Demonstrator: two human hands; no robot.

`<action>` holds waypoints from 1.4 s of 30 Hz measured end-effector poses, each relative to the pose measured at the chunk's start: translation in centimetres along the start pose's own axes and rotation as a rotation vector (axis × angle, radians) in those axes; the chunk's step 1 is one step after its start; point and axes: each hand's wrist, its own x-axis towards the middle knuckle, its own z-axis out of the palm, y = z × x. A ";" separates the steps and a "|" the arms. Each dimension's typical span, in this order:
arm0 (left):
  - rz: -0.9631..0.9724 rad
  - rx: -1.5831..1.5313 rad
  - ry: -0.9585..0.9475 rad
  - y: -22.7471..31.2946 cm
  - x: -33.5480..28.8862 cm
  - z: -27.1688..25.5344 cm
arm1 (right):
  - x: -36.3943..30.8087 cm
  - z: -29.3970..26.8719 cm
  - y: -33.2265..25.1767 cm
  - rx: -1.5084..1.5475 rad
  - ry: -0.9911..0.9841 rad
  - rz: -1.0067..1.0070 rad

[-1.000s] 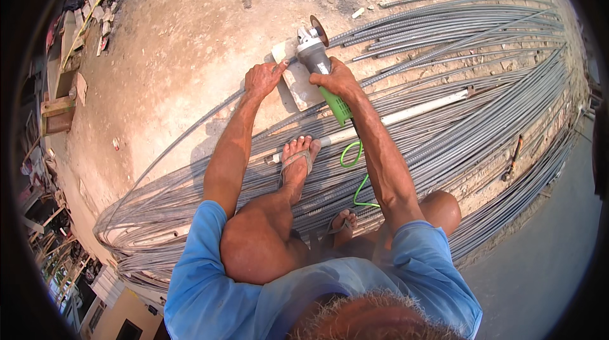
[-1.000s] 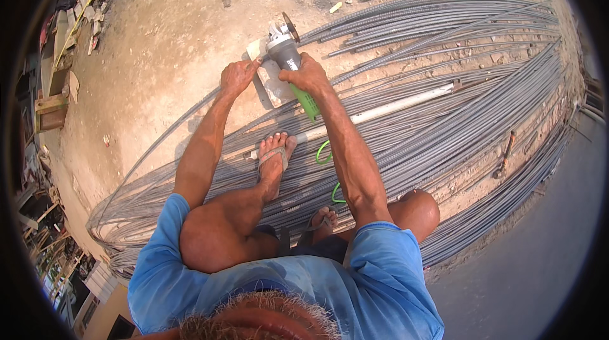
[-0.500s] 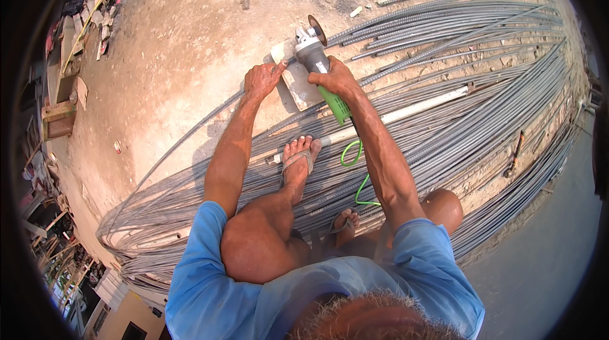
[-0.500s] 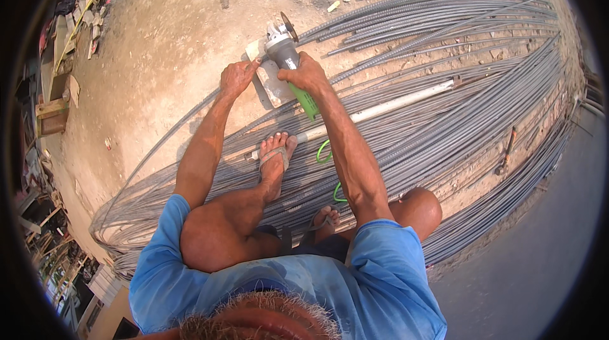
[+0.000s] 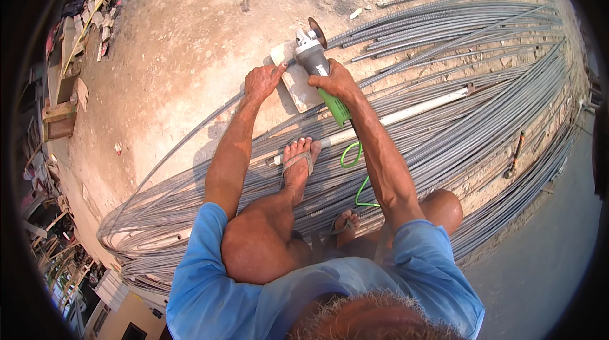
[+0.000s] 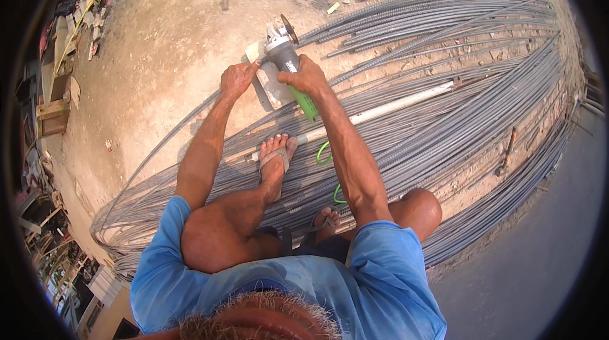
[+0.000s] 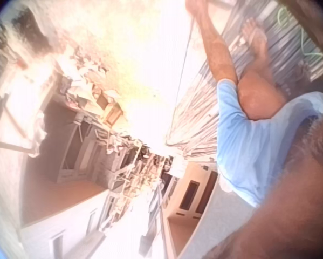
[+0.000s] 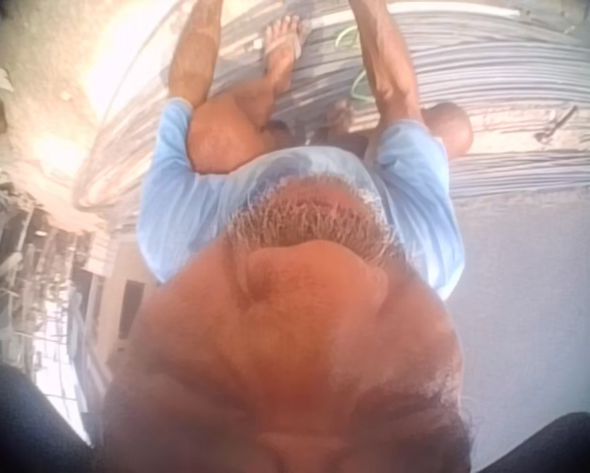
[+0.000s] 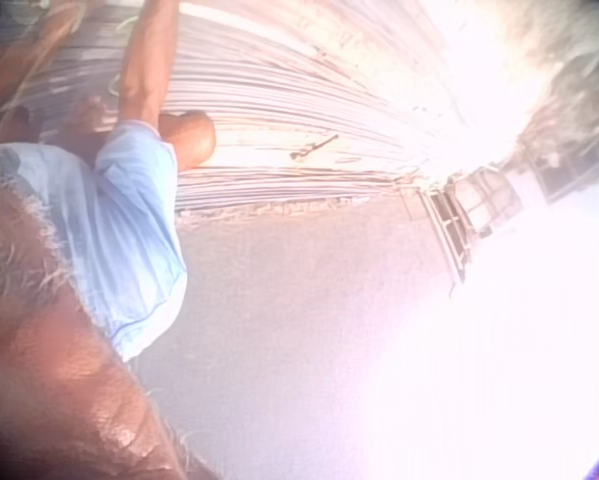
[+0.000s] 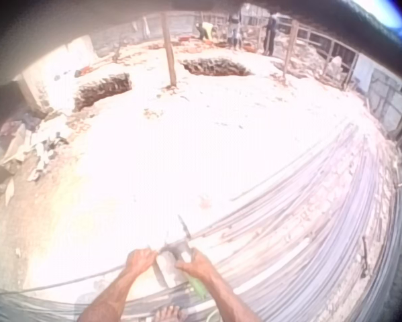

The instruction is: The person uses a power angle grinder to cut through metal rebar while crouching over a pile of steel rods on a construction site.

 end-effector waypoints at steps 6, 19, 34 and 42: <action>-0.032 -0.008 -0.042 0.4 0.0 -0.3 | -0.2 0.1 -0.1 0.027 0.018 0.004; -0.039 0.022 -0.034 0.6 -0.2 -0.4 | -0.3 0.1 -0.3 0.044 0.011 0.007; 0.005 -0.010 -0.022 0.6 -0.2 -0.4 | 0.1 0.0 -0.3 0.036 -0.012 0.021; -0.014 -0.028 -0.027 0.3 0.0 -0.1 | -0.1 0.0 0.0 0.017 0.015 -0.008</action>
